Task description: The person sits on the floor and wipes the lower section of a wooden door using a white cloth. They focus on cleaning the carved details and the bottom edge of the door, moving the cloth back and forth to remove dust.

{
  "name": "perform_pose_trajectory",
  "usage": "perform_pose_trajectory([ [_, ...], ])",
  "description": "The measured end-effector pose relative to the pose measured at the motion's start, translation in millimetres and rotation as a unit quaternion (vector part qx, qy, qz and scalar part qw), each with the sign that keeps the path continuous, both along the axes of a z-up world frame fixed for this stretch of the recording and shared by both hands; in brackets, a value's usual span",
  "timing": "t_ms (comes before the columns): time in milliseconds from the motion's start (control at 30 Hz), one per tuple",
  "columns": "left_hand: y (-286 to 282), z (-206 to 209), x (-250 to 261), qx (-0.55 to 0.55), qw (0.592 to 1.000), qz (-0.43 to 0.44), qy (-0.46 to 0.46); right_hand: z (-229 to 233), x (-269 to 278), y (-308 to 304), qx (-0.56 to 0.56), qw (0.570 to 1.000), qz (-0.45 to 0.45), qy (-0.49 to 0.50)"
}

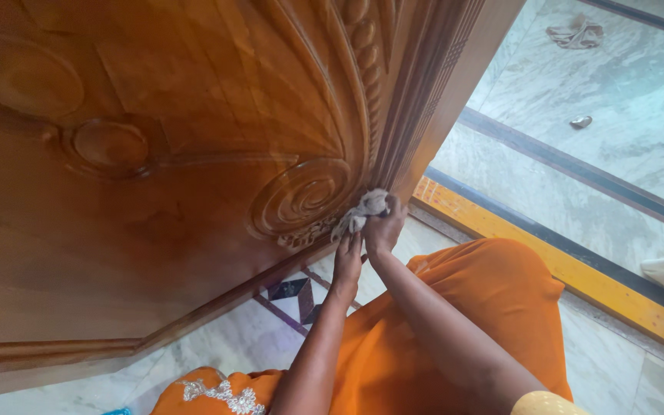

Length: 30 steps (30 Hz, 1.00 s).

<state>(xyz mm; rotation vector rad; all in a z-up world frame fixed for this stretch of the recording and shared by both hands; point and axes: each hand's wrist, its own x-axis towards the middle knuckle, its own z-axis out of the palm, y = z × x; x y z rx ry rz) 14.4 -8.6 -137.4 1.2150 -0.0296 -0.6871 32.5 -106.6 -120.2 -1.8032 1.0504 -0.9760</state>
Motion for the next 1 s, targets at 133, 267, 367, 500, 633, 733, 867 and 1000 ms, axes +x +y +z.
perform_pose_trajectory([
  [133, 3, -36, 4, 0.084, 0.994, -0.022, 0.059, -50, 6, -18, 0.189, 0.978, 0.057, 0.067],
  [267, 0, -36, 7, 0.059, 0.997, -0.008, 0.041, -59, 11, -23, 0.347, 0.933, 0.067, -0.064],
  [367, 2, -6, 3, 0.031, 0.999, 0.009, 0.027, -41, 10, -17, 0.303, 0.944, 0.069, -0.108],
  [500, 7, 54, -8, -0.038, 0.998, 0.045, -0.020, 7, 1, -6, 0.184, 0.975, 0.067, -0.108],
  [633, 10, 99, -16, -0.100, 0.988, 0.047, -0.109, 55, -11, 9, 0.049, 0.986, 0.063, -0.144],
  [733, 10, 112, -18, -0.071, 0.976, 0.060, -0.198, 87, -18, 19, 0.016, 0.980, 0.074, -0.183],
  [867, 8, 105, -17, -0.063, 0.985, 0.062, -0.150, 103, -20, 24, -0.025, 0.985, 0.065, -0.158],
  [1000, 4, 78, -12, -0.052, 0.991, 0.039, -0.121, 82, -15, 18, -0.008, 0.988, 0.058, -0.144],
])
